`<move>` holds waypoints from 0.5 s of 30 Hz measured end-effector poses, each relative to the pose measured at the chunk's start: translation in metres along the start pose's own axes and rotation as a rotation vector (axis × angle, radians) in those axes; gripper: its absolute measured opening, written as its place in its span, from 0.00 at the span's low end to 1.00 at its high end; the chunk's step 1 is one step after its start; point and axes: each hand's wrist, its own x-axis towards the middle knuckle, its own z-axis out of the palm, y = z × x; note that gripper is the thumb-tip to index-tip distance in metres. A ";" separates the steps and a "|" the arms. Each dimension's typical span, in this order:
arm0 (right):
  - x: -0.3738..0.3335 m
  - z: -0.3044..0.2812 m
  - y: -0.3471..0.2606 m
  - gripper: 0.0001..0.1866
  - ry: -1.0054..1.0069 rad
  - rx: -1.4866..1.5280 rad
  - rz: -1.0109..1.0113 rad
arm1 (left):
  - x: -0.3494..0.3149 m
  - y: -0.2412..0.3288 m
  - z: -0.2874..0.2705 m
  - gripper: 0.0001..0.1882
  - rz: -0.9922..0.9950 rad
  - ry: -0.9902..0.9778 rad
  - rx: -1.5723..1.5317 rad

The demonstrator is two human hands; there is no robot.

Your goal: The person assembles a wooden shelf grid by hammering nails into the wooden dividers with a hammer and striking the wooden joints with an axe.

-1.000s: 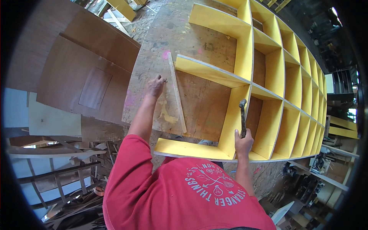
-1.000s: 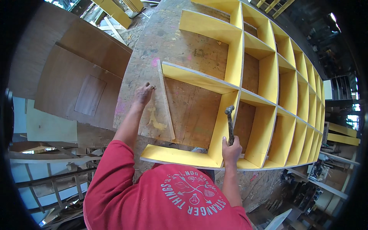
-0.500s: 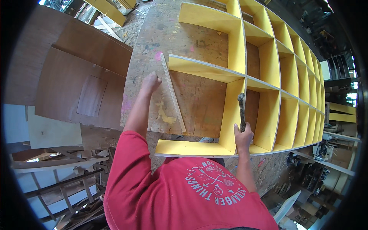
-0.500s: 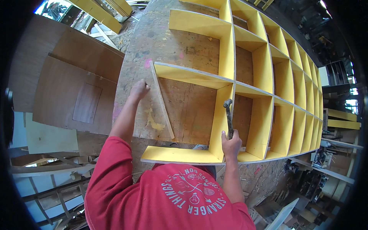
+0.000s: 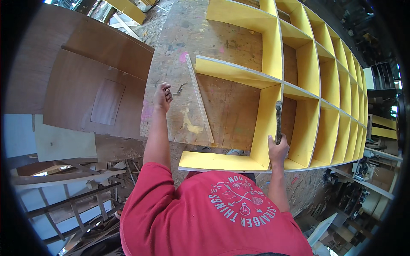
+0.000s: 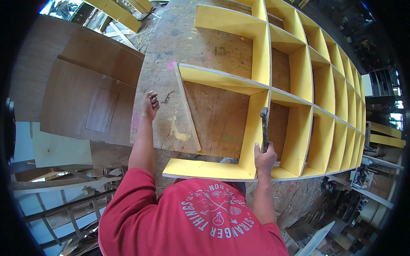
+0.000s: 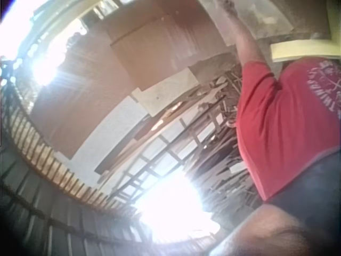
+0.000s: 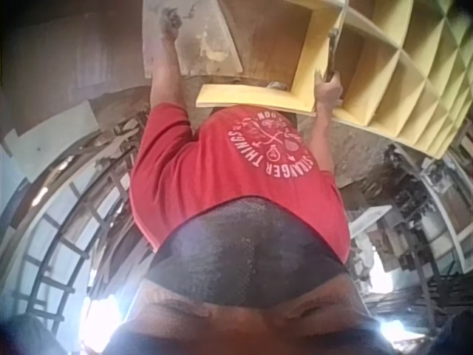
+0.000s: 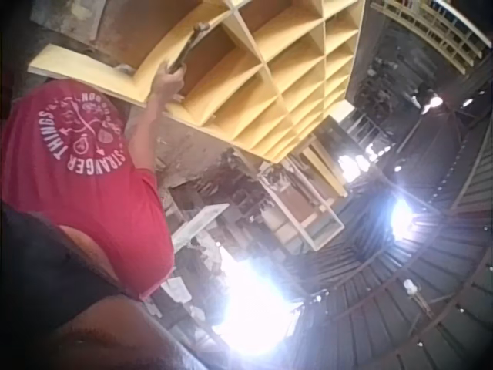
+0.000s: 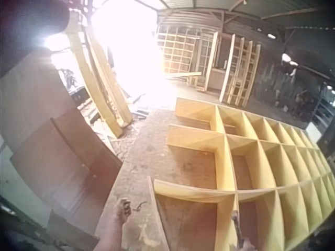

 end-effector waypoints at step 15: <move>-0.003 -0.002 0.007 0.17 0.022 -0.007 0.041 | 0.010 -0.047 0.034 0.13 0.610 0.322 2.288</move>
